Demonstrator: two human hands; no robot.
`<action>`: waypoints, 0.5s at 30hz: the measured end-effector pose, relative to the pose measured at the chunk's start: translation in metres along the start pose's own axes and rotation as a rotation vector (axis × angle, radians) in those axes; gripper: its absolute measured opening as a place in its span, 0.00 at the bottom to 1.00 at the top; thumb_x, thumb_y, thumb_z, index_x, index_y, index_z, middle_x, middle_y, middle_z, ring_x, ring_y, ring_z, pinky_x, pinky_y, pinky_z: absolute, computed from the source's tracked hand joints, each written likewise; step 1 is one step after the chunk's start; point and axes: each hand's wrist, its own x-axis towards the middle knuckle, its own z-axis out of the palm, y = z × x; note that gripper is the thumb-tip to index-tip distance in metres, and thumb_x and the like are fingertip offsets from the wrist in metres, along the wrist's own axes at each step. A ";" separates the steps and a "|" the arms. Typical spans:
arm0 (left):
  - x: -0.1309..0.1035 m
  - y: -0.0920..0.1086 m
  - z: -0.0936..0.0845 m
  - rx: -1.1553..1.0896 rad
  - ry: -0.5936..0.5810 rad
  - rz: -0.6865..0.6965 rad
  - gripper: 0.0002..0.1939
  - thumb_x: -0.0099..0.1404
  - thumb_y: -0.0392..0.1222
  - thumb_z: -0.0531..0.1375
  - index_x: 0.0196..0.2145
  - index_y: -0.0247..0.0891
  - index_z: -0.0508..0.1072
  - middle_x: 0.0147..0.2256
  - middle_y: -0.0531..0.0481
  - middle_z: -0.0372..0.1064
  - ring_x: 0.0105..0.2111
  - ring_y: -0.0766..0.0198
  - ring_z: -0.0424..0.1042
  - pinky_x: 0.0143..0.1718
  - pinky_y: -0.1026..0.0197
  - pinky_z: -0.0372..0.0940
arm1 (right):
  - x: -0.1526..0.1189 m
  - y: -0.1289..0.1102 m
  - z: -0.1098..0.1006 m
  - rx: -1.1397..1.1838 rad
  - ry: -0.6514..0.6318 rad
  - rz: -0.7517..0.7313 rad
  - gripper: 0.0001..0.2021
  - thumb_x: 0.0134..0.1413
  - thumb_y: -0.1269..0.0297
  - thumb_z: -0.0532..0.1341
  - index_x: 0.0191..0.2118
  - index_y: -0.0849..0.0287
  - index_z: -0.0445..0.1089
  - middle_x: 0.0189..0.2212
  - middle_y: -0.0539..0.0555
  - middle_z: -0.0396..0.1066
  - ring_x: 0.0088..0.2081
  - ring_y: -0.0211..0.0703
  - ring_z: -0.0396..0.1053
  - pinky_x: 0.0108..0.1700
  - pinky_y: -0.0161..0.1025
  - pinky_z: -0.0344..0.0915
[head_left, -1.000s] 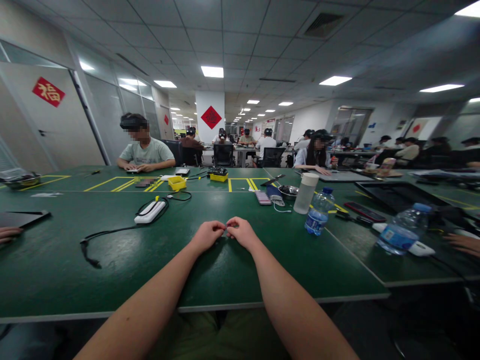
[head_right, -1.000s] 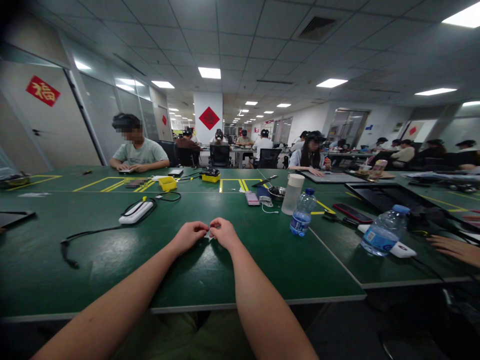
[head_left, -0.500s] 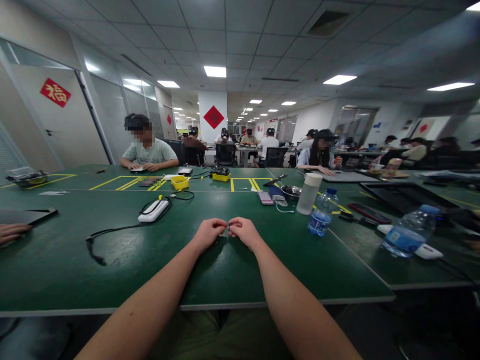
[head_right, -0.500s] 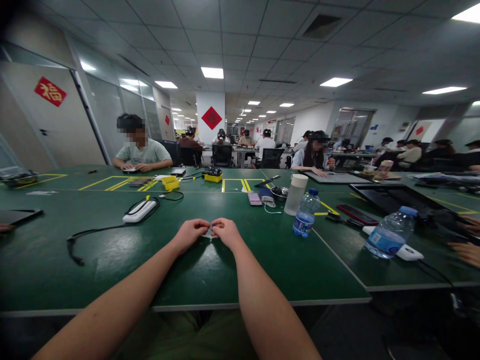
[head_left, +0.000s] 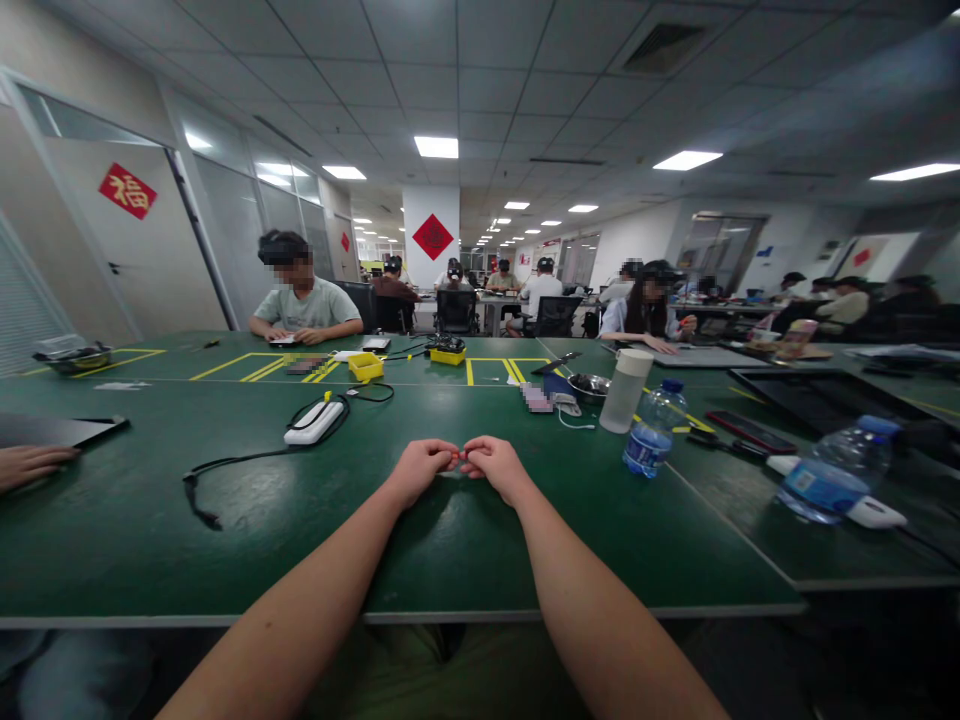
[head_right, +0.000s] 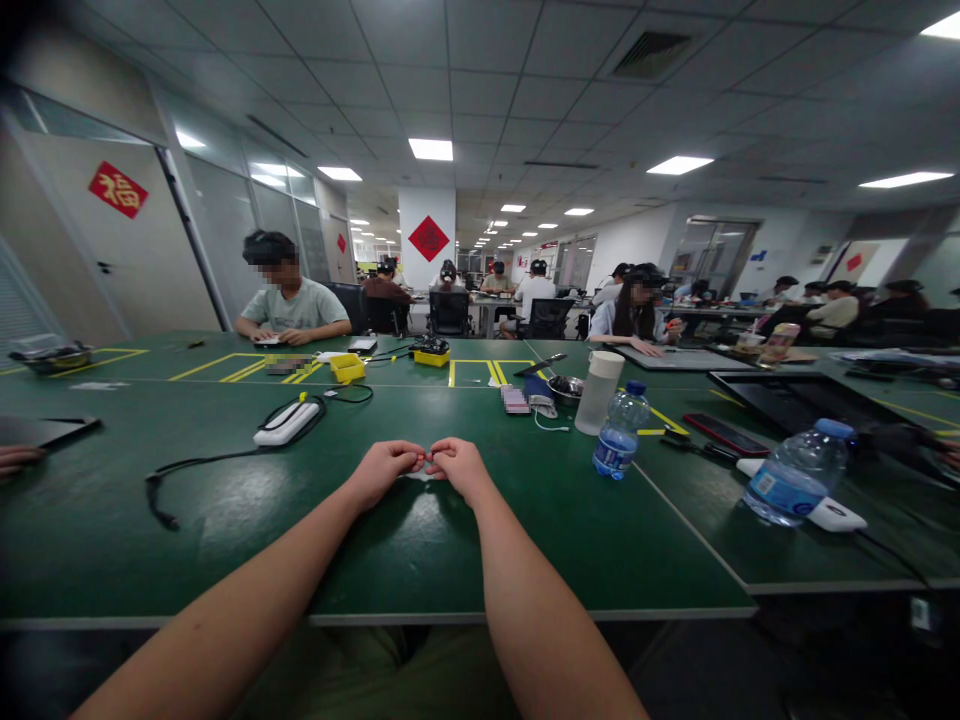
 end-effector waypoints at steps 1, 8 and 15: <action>0.000 -0.001 0.000 -0.003 -0.006 0.002 0.13 0.54 0.36 0.56 0.36 0.32 0.77 0.31 0.46 0.75 0.30 0.65 0.71 0.35 0.64 0.65 | 0.000 0.000 0.000 0.005 0.001 0.006 0.08 0.46 0.73 0.59 0.36 0.63 0.68 0.28 0.54 0.74 0.27 0.38 0.74 0.27 0.31 0.69; 0.003 -0.008 -0.004 0.063 0.004 0.044 0.12 0.53 0.37 0.58 0.35 0.32 0.76 0.31 0.46 0.75 0.30 0.64 0.71 0.33 0.64 0.64 | 0.000 -0.001 0.001 0.029 0.010 0.025 0.09 0.45 0.73 0.59 0.36 0.63 0.67 0.28 0.53 0.73 0.27 0.39 0.74 0.28 0.32 0.70; 0.000 -0.004 0.000 0.088 0.045 0.050 0.10 0.52 0.38 0.60 0.34 0.33 0.75 0.30 0.48 0.74 0.29 0.65 0.71 0.33 0.64 0.64 | -0.002 0.000 0.000 0.010 -0.009 -0.028 0.10 0.43 0.69 0.63 0.36 0.62 0.68 0.28 0.51 0.71 0.27 0.38 0.74 0.28 0.33 0.70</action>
